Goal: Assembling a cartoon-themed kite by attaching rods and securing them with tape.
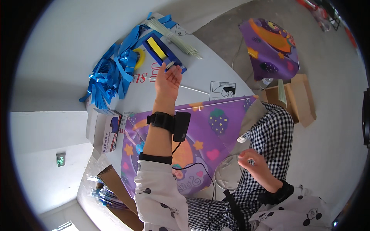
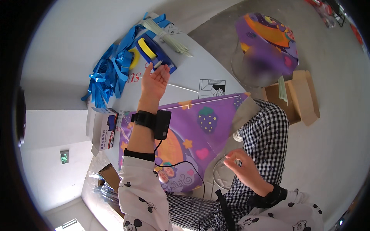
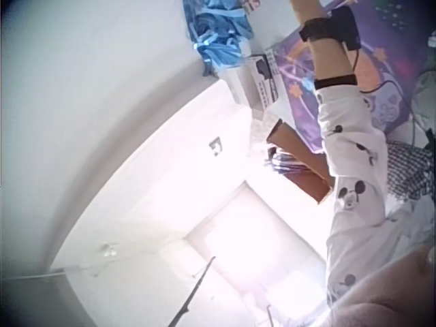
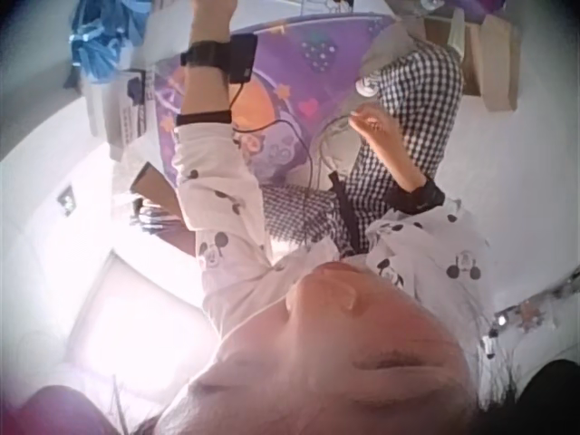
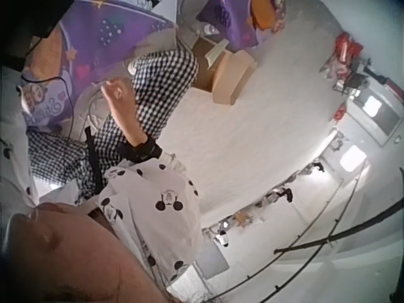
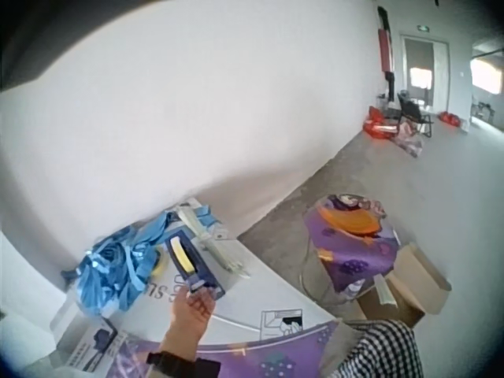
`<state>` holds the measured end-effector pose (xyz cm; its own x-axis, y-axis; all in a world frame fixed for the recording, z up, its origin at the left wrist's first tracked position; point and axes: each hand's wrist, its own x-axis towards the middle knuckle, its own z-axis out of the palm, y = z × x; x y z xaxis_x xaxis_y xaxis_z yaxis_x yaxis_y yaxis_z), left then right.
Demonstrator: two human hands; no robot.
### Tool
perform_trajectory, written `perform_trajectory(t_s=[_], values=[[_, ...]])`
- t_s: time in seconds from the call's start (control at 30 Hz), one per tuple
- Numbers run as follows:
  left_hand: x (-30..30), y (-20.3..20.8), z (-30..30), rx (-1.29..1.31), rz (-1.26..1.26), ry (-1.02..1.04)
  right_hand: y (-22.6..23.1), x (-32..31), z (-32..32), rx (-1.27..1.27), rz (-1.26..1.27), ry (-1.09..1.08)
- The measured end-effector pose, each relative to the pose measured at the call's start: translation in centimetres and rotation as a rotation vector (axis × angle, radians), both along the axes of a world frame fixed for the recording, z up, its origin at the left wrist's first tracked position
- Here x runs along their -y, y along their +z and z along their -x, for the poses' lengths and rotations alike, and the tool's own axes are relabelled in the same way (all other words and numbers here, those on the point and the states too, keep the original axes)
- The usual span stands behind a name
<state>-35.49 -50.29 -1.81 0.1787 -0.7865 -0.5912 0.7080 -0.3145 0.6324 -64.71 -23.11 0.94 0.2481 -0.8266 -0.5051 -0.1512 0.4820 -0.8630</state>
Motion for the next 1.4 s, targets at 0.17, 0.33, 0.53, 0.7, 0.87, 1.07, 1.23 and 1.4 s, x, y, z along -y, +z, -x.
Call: perform_trajectory(t_s=[0.17, 0.33, 0.53, 0.7, 0.87, 1.07, 1.23, 1.4], values=[[0.0, -2.1, 0.4, 0.212, 0.118, -0.009, -0.2, 0.1, -0.1, -0.016, -0.016, 0.014], [-0.4, -3.1, -0.3, 0.801, 0.024, -0.080, 0.4, 0.7, 0.3, -0.057, 0.077, 0.008], [-4.3, -1.0, -1.3, 0.285, 0.382, 0.074, 2.0, 3.3, 4.3, -0.075, 0.181, 0.082], [-11.3, 5.9, -7.8, 0.041, 0.566, 0.136, 3.4, 10.1, 5.9, -0.039, 0.143, 0.243], [-15.2, 5.9, -9.1, 0.007, 0.576, 0.305, 3.2, 15.2, 5.6, 0.018, 0.194, 0.451], [-16.6, 1.7, -8.3, 0.132, 0.556, 0.338, 0.6, 17.4, 6.2, -0.122, 0.184, 0.511], [-16.8, -0.6, -9.3, 0.253, 0.442, 0.300, 0.5, 17.4, 6.2, -0.163, 0.096, 0.356], [-16.3, -2.1, -9.4, 0.405, 0.309, 0.187, -0.8, 18.7, 6.7, -0.119, 0.129, 0.337]])
